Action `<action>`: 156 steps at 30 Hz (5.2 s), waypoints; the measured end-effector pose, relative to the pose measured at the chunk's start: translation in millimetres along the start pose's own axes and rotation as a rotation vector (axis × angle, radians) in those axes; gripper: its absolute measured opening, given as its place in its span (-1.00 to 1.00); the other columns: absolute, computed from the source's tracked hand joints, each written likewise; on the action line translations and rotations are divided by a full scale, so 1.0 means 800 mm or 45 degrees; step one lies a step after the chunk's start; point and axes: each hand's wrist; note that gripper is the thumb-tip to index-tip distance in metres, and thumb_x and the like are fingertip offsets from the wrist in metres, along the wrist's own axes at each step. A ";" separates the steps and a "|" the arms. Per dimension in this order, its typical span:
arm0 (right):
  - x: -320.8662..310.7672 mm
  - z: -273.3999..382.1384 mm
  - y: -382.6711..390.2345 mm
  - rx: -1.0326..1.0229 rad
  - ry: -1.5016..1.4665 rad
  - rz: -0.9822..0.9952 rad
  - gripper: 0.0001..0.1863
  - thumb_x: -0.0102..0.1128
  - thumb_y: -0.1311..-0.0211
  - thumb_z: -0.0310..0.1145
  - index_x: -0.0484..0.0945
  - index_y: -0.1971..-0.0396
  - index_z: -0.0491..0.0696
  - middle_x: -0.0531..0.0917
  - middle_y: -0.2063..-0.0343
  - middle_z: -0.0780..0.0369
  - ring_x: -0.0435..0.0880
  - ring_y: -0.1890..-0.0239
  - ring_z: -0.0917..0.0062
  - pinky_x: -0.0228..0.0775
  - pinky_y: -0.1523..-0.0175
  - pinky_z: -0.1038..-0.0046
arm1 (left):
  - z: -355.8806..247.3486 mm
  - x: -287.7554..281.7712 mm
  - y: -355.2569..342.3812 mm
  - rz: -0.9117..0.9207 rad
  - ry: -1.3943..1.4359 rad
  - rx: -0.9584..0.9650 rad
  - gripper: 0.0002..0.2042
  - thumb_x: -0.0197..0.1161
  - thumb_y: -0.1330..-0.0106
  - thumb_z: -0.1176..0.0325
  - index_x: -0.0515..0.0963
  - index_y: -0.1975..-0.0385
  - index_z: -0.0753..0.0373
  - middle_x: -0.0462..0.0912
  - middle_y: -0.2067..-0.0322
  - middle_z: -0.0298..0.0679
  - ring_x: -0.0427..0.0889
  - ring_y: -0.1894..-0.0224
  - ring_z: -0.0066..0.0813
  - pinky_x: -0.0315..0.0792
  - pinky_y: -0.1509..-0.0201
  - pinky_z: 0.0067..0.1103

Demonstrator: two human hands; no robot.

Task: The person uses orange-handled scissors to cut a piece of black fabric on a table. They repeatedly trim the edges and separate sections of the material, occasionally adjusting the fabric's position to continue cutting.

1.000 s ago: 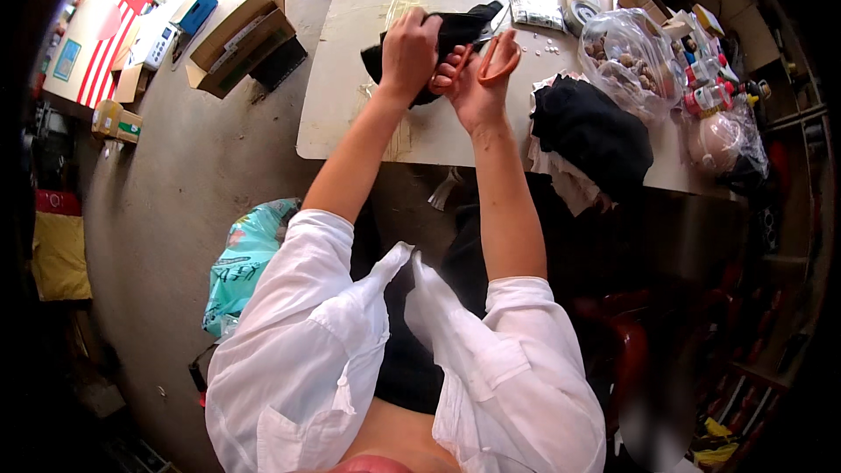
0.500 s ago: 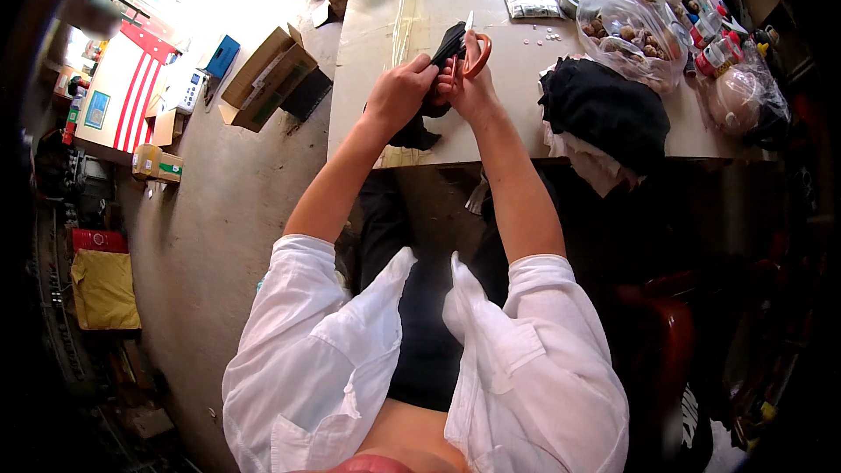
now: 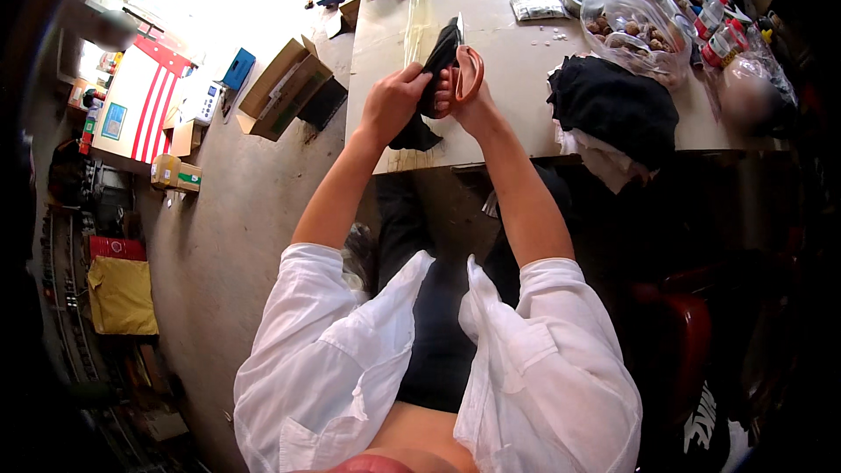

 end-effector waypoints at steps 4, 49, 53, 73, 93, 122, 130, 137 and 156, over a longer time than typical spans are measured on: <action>0.017 -0.002 0.012 -0.185 -0.013 -0.032 -0.39 -0.26 -0.20 0.34 0.33 0.54 0.02 0.39 0.69 0.33 0.35 0.70 0.55 0.22 0.58 0.55 | -0.015 -0.017 0.005 0.009 0.037 0.238 -0.86 0.13 -0.08 0.46 0.51 0.35 0.21 0.41 0.42 -0.32 0.53 0.40 -0.41 0.46 0.39 -0.51; -0.014 -0.031 0.020 0.259 -0.416 -0.134 -0.11 -0.03 0.11 0.51 0.19 0.29 -0.16 0.25 0.53 0.27 0.32 0.56 0.54 0.48 0.04 0.13 | 0.068 0.026 0.020 0.462 0.063 -0.243 -0.81 0.07 -0.05 0.54 0.59 0.36 0.22 0.54 0.32 -0.13 0.57 0.25 -0.10 0.46 0.19 -0.34; -0.027 -0.065 0.028 0.297 -0.334 -0.332 -0.07 -0.06 0.14 0.53 0.17 0.25 -0.17 0.25 0.54 0.26 0.31 0.57 0.54 0.47 0.03 0.11 | 0.066 0.074 0.052 0.622 0.257 -0.228 -0.81 0.11 -0.02 0.50 0.62 0.37 0.24 0.57 0.34 -0.12 0.55 0.21 -0.10 0.44 0.11 -0.36; -0.062 -0.095 0.002 -0.057 0.002 -0.326 -0.21 -0.04 0.11 0.51 0.31 0.43 -0.05 0.31 0.62 0.34 0.38 0.60 0.57 0.39 0.43 0.44 | 0.023 0.093 0.100 0.356 0.436 -0.355 -0.81 0.15 -0.02 0.57 0.56 0.33 0.28 0.50 0.36 -0.15 0.54 0.26 -0.10 0.46 0.20 -0.37; -0.084 -0.043 -0.045 -0.332 0.220 -0.760 -0.35 -0.04 -0.07 0.37 0.16 0.73 0.05 0.09 0.83 0.44 0.10 0.84 0.69 0.00 0.77 0.66 | 0.023 0.121 0.129 0.039 0.621 -0.485 -0.86 0.19 -0.03 0.55 0.55 0.38 0.30 0.51 0.38 -0.12 0.53 0.29 -0.09 0.45 0.23 -0.38; -0.082 -0.043 -0.022 -0.241 1.122 -0.680 -0.52 0.32 -0.01 -0.23 0.45 0.31 -0.39 0.58 0.42 0.05 0.58 0.36 0.36 0.43 0.31 0.33 | -0.113 0.060 0.066 -0.101 0.664 -0.365 -0.75 0.23 0.00 0.53 0.53 0.26 0.31 0.51 0.14 -0.07 0.56 0.18 -0.19 0.50 0.23 -0.45; 0.002 0.005 0.044 -0.602 1.515 0.009 -0.67 0.22 -0.13 -0.34 0.50 0.17 -0.25 0.64 0.26 0.18 0.58 0.19 0.49 0.38 0.07 0.48 | -0.083 0.002 0.161 -0.321 1.465 -1.010 -0.64 0.31 -0.13 0.38 0.49 0.07 0.30 0.53 0.09 -0.17 0.55 0.13 -0.44 0.46 0.12 -0.58; 0.108 0.035 0.145 0.046 1.590 0.677 -0.63 0.29 -0.10 -0.32 0.51 0.13 -0.19 0.57 0.25 0.29 0.48 0.19 0.64 0.32 0.03 0.56 | -0.084 -0.027 0.181 -0.424 2.805 -1.065 -0.02 0.03 -0.02 -0.39 0.12 -0.22 0.41 0.33 -0.15 -0.06 0.35 -0.18 -0.26 0.25 -0.25 -0.37; 0.026 0.086 0.256 0.221 1.946 0.359 -0.58 0.42 0.12 -0.32 0.58 0.22 -0.21 0.65 0.31 0.20 0.59 0.24 0.57 0.36 0.02 0.57 | -0.156 -0.105 0.065 -0.100 2.249 -0.953 -0.76 0.35 -0.08 0.45 0.56 0.25 0.36 0.63 0.35 -0.32 0.56 0.33 -0.63 0.44 0.21 -0.68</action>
Point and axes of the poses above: each hand's wrist, its own y-axis away from the middle knuckle, its own x-axis out of the palm, z = x × y
